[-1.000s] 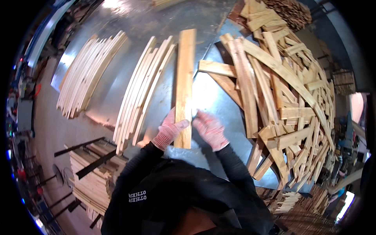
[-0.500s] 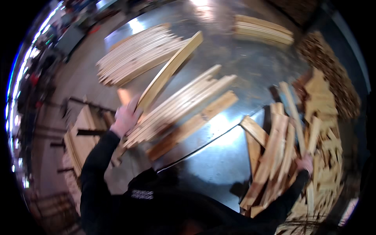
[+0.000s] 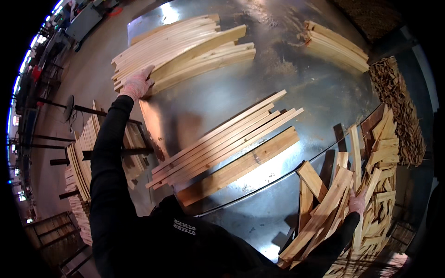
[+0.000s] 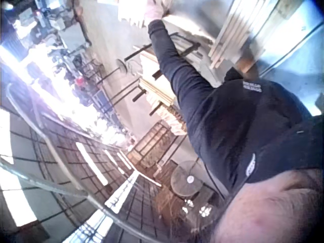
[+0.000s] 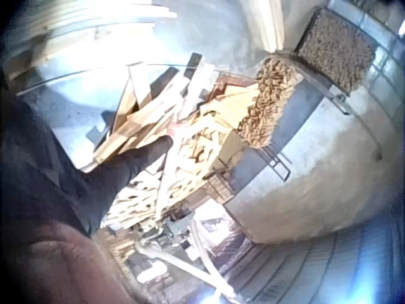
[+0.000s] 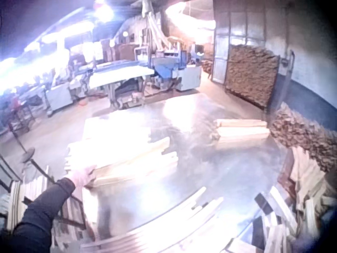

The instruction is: The person repeatedly picks up thin wooden planks from a large pile on a metal table and stacks them into a neat pile. They handle the planks one by one or in small groups, aligning them before placing them onto the growing stack.

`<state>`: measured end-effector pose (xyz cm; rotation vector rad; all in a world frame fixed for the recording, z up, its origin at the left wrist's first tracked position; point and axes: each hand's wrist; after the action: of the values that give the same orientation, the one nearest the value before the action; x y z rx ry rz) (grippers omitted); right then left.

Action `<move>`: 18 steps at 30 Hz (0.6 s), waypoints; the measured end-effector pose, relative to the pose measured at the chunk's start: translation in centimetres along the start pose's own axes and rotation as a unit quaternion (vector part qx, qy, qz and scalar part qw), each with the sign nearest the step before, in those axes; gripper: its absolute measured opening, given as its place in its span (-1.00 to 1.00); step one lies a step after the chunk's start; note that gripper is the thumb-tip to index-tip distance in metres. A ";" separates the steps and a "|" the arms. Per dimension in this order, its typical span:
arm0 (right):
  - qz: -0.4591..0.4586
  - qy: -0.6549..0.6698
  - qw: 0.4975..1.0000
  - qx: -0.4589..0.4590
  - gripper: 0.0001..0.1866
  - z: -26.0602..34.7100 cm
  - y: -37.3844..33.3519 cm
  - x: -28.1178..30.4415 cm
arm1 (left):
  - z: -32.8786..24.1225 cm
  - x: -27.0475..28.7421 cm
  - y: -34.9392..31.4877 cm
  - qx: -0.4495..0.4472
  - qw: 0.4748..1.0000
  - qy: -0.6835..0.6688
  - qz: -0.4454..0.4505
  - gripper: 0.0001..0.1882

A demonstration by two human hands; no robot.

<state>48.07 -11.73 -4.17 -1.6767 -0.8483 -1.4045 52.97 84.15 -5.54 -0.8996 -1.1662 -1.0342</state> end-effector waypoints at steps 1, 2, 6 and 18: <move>0.030 0.036 0.999 0.026 -0.06 2.1 0.9 0.4 | 0.5 -0.3 -0.6 0.014 1.000 0.019 -0.012 -0.34; 0.060 0.071 0.995 0.044 -0.08 4.5 1.6 1.2 | 0.7 -0.4 -1.5 0.022 0.999 0.036 -0.022 -0.32; 0.093 -0.008 0.992 0.088 -0.21 0.3 7.2 -1.5 | -4.2 2.8 -3.9 0.025 0.957 0.080 -0.276 -0.17; -0.240 0.395 0.859 0.218 -0.31 -7.7 -7.5 7.8 | -28.5 -1.9 -32.5 -0.233 0.963 -0.018 0.132 0.13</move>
<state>39.30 -14.79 5.32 -0.4479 -1.0071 -1.8456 29.70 48.18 -11.47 -1.4085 -0.8101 -1.0904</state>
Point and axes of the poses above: each hand's wrist, its own y-axis towards the middle knuckle, its own x-axis out of the back of the hand, z = x × y, and after that the axes turned 9 degrees about y, right-handed
